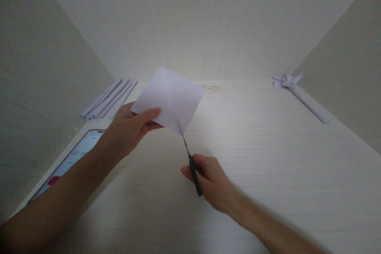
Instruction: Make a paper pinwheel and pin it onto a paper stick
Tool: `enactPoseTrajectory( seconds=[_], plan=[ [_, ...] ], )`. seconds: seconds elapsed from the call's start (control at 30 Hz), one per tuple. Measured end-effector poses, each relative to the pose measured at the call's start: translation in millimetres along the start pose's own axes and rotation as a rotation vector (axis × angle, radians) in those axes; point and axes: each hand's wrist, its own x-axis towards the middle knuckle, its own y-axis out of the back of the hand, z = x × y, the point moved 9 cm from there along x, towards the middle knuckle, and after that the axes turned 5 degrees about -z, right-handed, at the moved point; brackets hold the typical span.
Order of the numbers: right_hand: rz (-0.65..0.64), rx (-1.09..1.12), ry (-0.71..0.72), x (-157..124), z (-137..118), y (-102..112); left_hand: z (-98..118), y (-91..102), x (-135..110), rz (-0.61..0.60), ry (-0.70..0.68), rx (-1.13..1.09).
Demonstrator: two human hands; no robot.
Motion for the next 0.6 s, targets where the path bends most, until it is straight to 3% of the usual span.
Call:
enactPoseTrajectory(
  seconds=[0.6],
  plan=[
    [0.038, -0.061, -0.015, -1.2, 2.0, 3.6, -1.7, 2.6, 0.7, 0.027, 0.018, 0.013]
  ],
)
